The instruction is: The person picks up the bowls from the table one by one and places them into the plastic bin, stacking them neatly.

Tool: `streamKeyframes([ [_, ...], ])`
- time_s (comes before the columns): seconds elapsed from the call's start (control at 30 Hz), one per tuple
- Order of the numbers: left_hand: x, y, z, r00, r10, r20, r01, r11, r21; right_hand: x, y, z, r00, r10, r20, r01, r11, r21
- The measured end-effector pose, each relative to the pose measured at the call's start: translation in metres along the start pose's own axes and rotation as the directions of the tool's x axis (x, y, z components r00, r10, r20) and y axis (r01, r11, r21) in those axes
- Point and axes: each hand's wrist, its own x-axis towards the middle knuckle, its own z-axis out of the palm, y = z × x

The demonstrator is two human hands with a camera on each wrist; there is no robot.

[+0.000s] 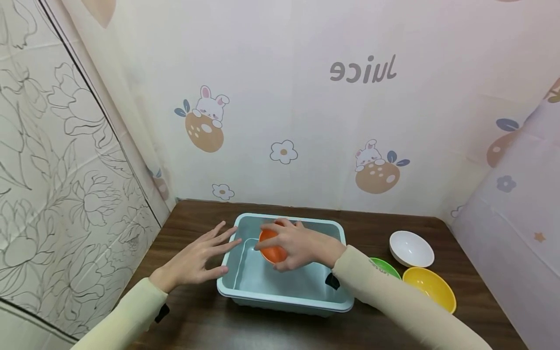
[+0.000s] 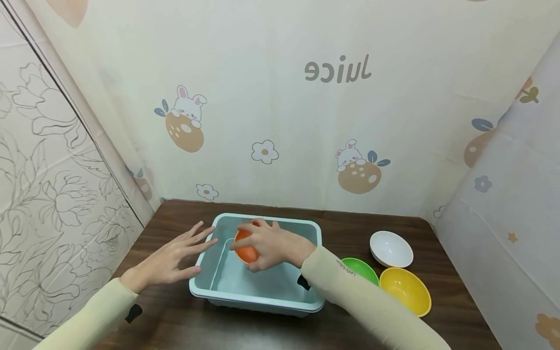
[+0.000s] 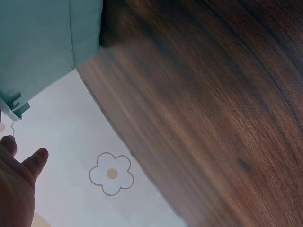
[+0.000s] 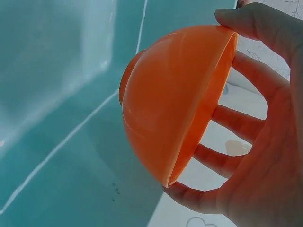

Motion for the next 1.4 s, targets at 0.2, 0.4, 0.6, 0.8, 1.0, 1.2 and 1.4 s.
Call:
streamKeyframes([
  [0.2,0.001,0.001,-0.002,1.000,-0.005,0.006,0.005,1.000,-0.008,0.006,-0.002,0.007,1.000,-0.008,0.022,0.008,1.000,0.010],
  [0.4,0.000,-0.001,-0.001,1.000,-0.001,0.004,0.001,1.000,0.004,0.014,-0.001,0.015,0.998,-0.026,0.050,0.026,1.000,-0.002],
  [0.6,0.000,-0.002,-0.001,1.000,-0.002,0.009,0.002,1.000,-0.003,0.021,-0.002,0.029,0.994,-0.045,0.101,0.047,0.999,-0.022],
  [0.8,-0.001,-0.003,-0.001,1.000,0.008,0.006,-0.008,1.000,0.003,0.028,-0.002,0.040,0.992,-0.069,0.110,0.073,0.997,-0.036],
  [1.0,-0.001,-0.001,-0.003,1.000,0.006,0.006,-0.006,1.000,0.000,0.035,-0.001,0.043,0.989,-0.081,0.121,0.088,0.995,-0.049],
  [1.2,-0.002,0.001,-0.003,1.000,0.006,0.013,-0.005,1.000,-0.001,0.044,0.000,0.054,0.984,-0.104,0.143,0.118,0.988,-0.099],
  [1.4,0.000,0.000,0.000,1.000,0.014,0.003,-0.014,1.000,-0.015,0.046,0.001,0.060,0.982,-0.098,0.159,0.123,0.981,-0.150],
])
